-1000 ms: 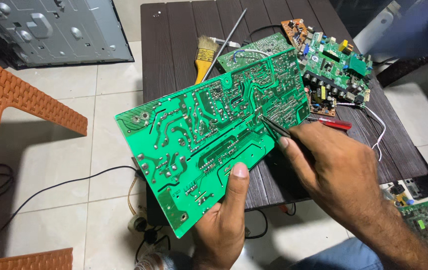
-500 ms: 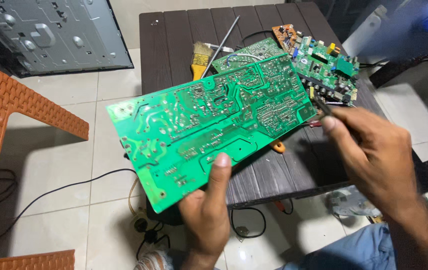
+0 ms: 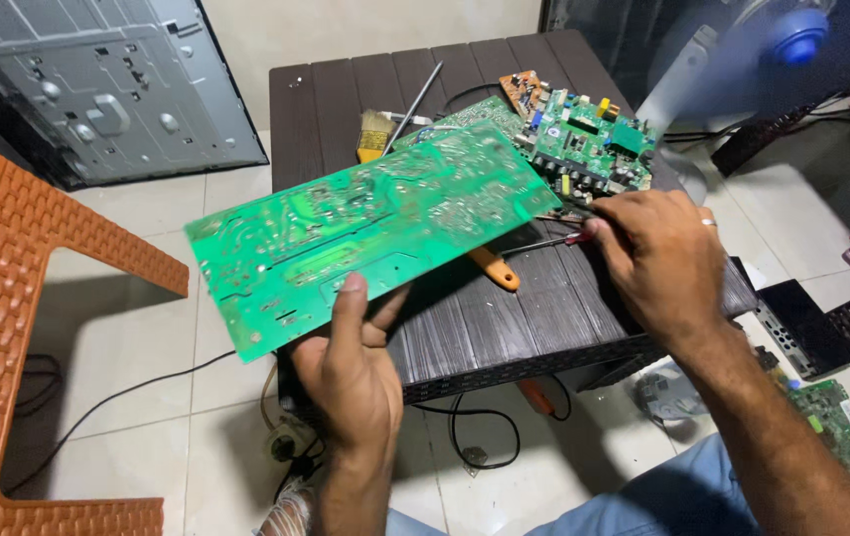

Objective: The person uses a soldering iron to work on the solder points of a green circuit board. They then use pliers to remove a small component from the board. Finally, they flip the board over to inspect the other side.

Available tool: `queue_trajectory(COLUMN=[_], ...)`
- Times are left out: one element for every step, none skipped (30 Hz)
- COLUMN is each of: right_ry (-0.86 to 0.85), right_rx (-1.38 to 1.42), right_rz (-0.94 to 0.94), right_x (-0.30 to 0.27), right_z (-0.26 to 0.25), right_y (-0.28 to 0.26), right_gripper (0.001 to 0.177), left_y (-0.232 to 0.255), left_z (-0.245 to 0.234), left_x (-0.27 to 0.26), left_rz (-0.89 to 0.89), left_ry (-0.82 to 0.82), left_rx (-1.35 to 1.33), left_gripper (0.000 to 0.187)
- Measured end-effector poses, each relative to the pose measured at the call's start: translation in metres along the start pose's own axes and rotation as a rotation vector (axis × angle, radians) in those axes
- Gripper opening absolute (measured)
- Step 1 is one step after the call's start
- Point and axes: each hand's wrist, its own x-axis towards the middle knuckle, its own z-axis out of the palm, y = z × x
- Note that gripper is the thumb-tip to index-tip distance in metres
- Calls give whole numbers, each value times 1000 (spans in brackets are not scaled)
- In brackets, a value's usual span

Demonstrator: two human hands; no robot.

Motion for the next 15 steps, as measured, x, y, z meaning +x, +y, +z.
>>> queue_trajectory(right_ry=[-11, -9, -18, -26, -23, 34, 92, 93, 97, 100, 100, 138, 176, 178, 184], right_rx=[-1, 4, -4, -15, -12, 54, 120, 124, 211, 298, 301, 306, 309, 309, 354], right_rz=[-12, -11, 4, 18, 18, -46, -109, -112, -180, -246, -247, -350, -452, -454, -485], right_x=[0, 1, 2, 2, 6, 9, 12, 17, 21, 24, 26, 29, 32, 36, 40], right_z=[2, 1, 0, -2, -9, -16, -23, -33, -43, -53, -55, -58, -61, -68, -74], right_y=[0, -1, -2, -4, -9, -13, -16, -21, -27, -32, -31, -29, -28, -26, -25], right_gripper=[21, 21, 23, 25, 25, 38, 55, 55, 57, 58, 58, 42, 30, 30, 20], left_y=[2, 3, 5, 7, 6, 4, 1, 5, 9, 13, 14, 15, 17, 19, 20], left_z=[0, 4, 7, 10, 9, 9, 8, 13, 18, 23, 22, 23, 24, 23, 21], left_x=[1, -2, -5, -8, -8, -9, -10, -14, -18, -21, -23, -23, -24, -23, -22], left_rz=[38, 43, 40, 37, 40, 26, 12, 16, -34, -85, -83, -139, -196, -193, -188], left_ry=[-5, -6, 21, 47, 46, 40, 34, 36, 6, -24, -22, -59, -97, -98, -182], left_rx=[11, 14, 28, 39, 40, 13, -13, -14, -32, -49, -48, -57, -67, -68, -78], left_gripper=[57, 57, 57, 57, 57, 44, 31, 31, 35, 39, 39, 36, 33, 33, 23])
